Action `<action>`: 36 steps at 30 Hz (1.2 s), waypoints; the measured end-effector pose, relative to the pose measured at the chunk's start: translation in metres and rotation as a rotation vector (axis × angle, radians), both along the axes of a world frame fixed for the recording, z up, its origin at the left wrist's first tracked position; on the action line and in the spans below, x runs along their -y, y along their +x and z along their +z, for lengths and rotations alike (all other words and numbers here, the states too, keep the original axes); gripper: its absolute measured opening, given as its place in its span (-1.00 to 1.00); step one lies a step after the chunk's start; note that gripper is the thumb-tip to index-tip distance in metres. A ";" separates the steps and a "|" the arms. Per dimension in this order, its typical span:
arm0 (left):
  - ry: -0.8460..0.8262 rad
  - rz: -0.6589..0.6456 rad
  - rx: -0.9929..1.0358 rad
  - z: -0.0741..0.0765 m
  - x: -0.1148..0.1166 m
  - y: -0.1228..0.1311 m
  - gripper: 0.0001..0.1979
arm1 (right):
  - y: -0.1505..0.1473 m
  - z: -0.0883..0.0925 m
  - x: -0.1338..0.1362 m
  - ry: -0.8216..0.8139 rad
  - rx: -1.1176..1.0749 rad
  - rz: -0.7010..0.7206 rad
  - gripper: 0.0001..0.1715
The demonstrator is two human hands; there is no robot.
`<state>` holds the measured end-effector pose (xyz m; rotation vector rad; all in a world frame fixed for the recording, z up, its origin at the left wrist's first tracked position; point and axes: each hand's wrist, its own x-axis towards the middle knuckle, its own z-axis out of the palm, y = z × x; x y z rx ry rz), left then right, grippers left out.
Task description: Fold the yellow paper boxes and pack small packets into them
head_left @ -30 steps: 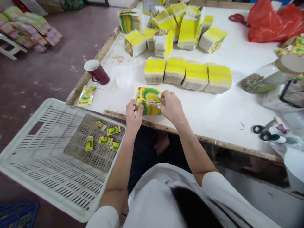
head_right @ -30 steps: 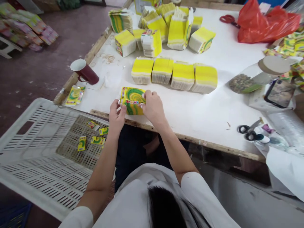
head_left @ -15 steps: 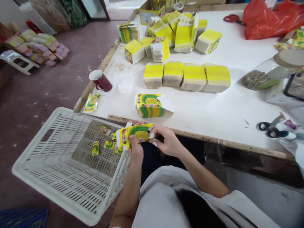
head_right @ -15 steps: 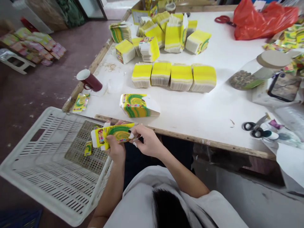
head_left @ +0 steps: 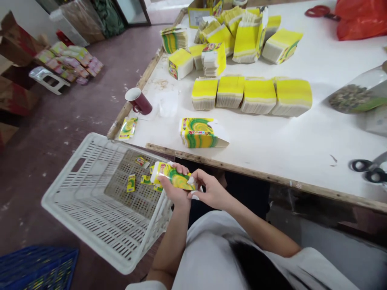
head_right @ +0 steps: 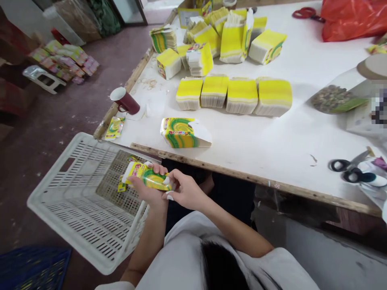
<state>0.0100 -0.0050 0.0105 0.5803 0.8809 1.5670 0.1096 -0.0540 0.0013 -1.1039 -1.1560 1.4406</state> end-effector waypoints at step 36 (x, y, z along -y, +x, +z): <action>0.638 -0.403 -1.313 -0.021 0.028 -0.027 -0.32 | 0.028 0.002 0.003 -0.301 -0.557 -0.022 -0.28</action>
